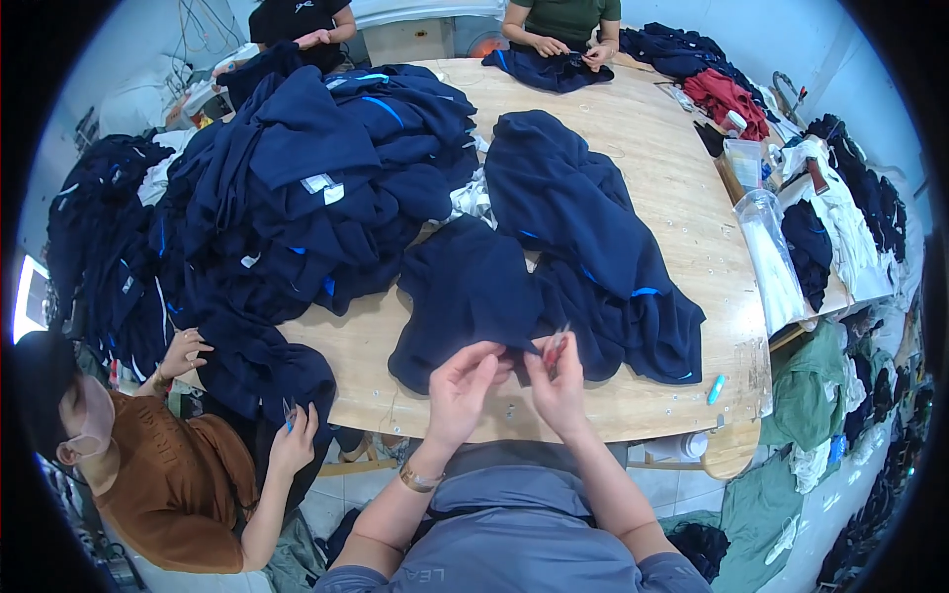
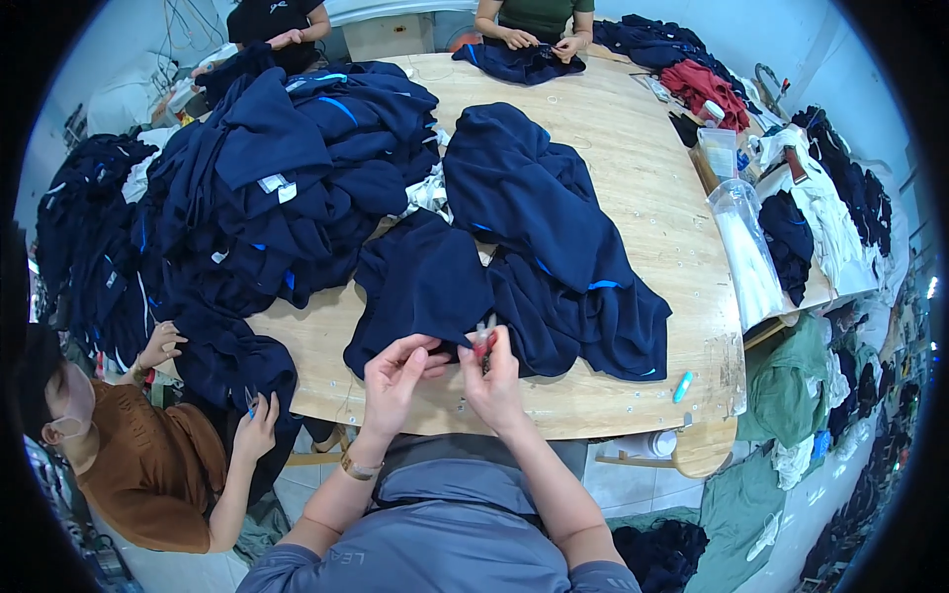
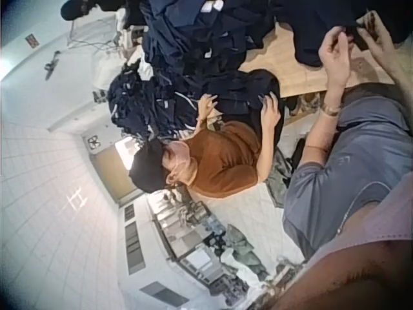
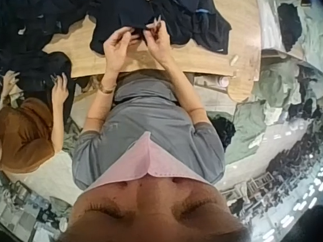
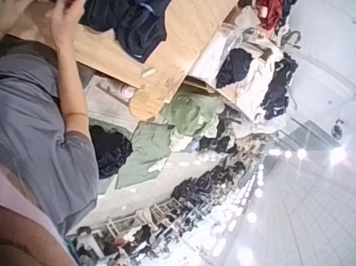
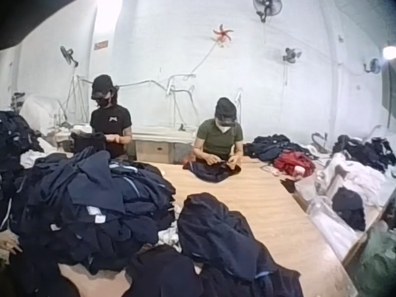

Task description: Trimming loose threads from blue athletic garments using small thread snips.

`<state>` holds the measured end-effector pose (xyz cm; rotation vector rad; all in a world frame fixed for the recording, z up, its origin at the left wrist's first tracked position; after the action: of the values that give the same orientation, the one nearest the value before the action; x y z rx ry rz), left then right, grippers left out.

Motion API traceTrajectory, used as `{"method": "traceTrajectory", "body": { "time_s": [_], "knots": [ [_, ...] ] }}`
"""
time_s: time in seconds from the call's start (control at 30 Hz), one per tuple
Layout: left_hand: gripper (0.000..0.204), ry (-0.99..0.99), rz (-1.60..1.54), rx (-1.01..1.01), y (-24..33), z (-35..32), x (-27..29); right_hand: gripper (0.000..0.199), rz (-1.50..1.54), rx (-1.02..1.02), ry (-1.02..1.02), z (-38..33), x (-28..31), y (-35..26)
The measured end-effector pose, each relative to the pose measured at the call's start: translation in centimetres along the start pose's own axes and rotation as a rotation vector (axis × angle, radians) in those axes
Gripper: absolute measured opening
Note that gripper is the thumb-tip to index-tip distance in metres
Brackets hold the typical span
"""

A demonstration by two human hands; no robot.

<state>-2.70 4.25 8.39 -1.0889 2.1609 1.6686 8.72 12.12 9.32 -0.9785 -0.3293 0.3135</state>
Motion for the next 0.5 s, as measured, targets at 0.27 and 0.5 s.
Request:
{"method": "traceTrajectory", "body": {
  "time_s": [0.27,0.5],
  "knots": [
    [0.031,0.223,1.103,-0.513,4.1,-0.1,-1.8,0.02,0.801,-0.445,0.166,-0.1,0.4,1.3],
    [0.009,-0.149,0.456,-0.094,1.6,1.3,-1.1,0.02,0.788,-0.422,0.087,0.2,0.5,1.0]
  ]
}}
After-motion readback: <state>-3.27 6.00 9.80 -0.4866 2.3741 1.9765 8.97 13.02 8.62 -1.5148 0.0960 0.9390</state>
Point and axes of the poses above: each hand's wrist, its own z-axis towards the middle knuckle, its own x-axis out of the back of the hand, y = z × x, the point moved 6 cm from there along z, towards the middle knuckle, and after that the axes turned 15 degrees about x, right-handed, at the moved point
